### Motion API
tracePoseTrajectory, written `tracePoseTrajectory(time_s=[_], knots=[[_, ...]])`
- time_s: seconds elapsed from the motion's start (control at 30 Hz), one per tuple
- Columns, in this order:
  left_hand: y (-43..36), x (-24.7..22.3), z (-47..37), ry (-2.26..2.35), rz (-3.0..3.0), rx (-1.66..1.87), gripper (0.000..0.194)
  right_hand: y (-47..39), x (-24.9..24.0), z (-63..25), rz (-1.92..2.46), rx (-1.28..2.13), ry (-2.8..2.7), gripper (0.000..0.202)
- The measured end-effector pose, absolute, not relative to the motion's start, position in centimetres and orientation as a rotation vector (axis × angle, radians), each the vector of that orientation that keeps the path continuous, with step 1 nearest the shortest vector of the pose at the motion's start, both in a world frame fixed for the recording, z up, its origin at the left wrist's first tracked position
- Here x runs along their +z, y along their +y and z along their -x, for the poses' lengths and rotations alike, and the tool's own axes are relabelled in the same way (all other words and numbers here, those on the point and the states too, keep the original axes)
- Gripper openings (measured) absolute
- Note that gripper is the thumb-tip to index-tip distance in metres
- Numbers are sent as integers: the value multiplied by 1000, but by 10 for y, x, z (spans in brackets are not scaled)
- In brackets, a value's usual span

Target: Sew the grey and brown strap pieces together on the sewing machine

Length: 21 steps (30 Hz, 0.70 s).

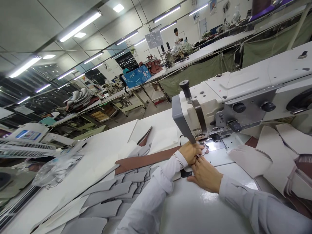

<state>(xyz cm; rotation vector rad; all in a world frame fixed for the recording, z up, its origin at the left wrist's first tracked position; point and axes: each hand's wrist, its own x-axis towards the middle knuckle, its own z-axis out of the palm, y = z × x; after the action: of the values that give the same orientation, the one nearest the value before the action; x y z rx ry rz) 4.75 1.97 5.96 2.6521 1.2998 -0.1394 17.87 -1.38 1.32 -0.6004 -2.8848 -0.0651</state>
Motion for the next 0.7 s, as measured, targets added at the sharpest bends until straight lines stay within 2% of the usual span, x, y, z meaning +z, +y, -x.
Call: tracePoseTrajectory(time_s=[0.7], knots=[[17,61,-50,1409,-2567,-125,22,-16,17,-176,661,-62,-2898,56]])
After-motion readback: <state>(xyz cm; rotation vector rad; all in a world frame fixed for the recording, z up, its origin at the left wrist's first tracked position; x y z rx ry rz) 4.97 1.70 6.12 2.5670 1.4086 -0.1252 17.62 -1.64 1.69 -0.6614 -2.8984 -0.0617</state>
